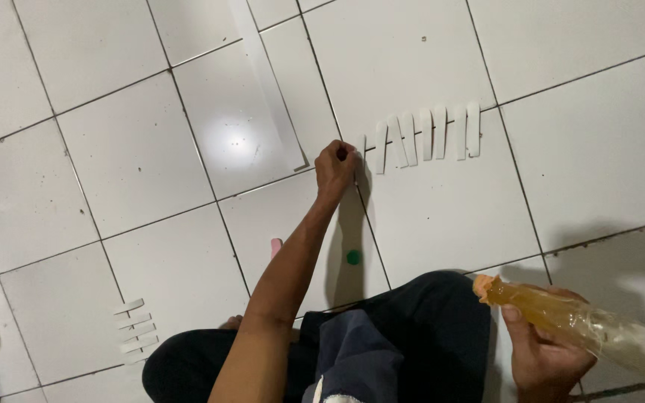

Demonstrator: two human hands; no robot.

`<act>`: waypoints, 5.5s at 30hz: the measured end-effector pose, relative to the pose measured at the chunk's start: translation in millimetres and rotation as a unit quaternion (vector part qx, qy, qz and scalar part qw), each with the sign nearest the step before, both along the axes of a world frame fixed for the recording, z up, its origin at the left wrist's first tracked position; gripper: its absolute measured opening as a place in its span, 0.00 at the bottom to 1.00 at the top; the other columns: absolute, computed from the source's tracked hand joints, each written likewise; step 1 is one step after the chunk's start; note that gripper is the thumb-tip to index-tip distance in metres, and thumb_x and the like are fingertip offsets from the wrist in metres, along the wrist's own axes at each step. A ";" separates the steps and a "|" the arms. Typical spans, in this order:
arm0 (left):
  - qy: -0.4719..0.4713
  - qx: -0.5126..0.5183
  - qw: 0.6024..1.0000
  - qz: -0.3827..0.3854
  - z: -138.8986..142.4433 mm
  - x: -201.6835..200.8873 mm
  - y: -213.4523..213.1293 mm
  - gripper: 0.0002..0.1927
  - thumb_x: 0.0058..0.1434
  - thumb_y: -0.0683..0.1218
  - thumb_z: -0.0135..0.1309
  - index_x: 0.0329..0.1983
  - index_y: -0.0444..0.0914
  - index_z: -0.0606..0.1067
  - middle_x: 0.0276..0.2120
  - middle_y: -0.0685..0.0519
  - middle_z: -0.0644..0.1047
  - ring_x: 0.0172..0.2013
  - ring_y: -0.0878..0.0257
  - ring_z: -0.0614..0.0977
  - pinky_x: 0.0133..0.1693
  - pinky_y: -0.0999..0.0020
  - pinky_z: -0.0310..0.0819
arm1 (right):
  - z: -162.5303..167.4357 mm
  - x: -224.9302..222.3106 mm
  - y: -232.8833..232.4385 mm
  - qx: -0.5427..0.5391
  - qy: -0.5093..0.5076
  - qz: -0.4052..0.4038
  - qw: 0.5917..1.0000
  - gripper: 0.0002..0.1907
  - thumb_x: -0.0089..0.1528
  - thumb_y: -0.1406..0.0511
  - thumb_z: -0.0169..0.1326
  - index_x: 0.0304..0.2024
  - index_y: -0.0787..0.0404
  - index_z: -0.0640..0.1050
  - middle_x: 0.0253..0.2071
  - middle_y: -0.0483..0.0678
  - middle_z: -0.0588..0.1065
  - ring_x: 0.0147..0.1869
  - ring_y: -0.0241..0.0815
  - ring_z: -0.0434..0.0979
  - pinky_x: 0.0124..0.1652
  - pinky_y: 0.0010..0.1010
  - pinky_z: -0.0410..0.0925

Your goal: The person sits on a tiled floor and squeezes glue from a plastic bottle onto small white foam strips. They then place pink foam pieces one at a time onto a long white foam strip, aligning them in a row.

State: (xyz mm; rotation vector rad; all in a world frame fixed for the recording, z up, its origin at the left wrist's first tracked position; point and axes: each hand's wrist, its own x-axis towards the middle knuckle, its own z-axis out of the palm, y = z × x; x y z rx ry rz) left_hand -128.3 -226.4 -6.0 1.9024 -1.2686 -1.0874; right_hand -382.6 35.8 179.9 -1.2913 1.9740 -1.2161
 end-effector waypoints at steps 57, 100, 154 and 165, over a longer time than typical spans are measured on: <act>-0.271 -0.048 0.955 -0.108 48.6 145.5 224.0 0.07 0.63 0.43 0.55 0.39 0.34 0.74 0.36 0.41 0.79 0.35 0.46 0.81 0.35 0.52 0.75 | 44.2 49.1 60.0 -0.112 -0.701 0.056 0.702 0.15 0.72 0.62 0.59 0.57 0.63 0.77 0.56 0.51 0.79 0.59 0.45 0.81 0.58 0.37 0.76; 0.461 0.014 0.882 -0.101 255.5 73.8 339.6 0.18 0.71 0.41 0.50 0.62 0.29 0.75 0.28 0.54 0.80 0.21 0.74 0.72 0.22 0.79 0.65 | 75.4 116.3 79.6 -0.202 -0.003 0.161 0.966 0.31 0.66 0.73 0.63 0.63 0.63 0.60 0.59 0.61 0.68 0.64 0.49 0.76 0.61 0.37 0.77; -0.025 -0.094 0.994 -0.054 13.3 45.7 63.7 0.10 0.64 0.45 0.56 0.45 0.34 0.76 0.35 0.47 0.79 0.34 0.53 0.81 0.39 0.60 0.76 | 6.9 7.1 11.3 -0.095 -0.193 -0.053 0.975 0.13 0.69 0.74 0.58 0.56 0.66 0.73 0.50 0.53 0.74 0.57 0.42 0.80 0.58 0.32 0.77; -0.248 -0.125 0.939 -0.201 -3.0 78.1 232.3 0.16 0.60 0.49 0.63 0.34 0.34 0.70 0.35 0.40 0.75 0.36 0.42 0.76 0.37 0.49 0.69 | 31.3 19.5 32.7 -0.150 -0.574 -0.026 0.805 0.12 0.71 0.65 0.62 0.53 0.61 0.76 0.55 0.46 0.78 0.62 0.42 0.79 0.59 0.38 0.76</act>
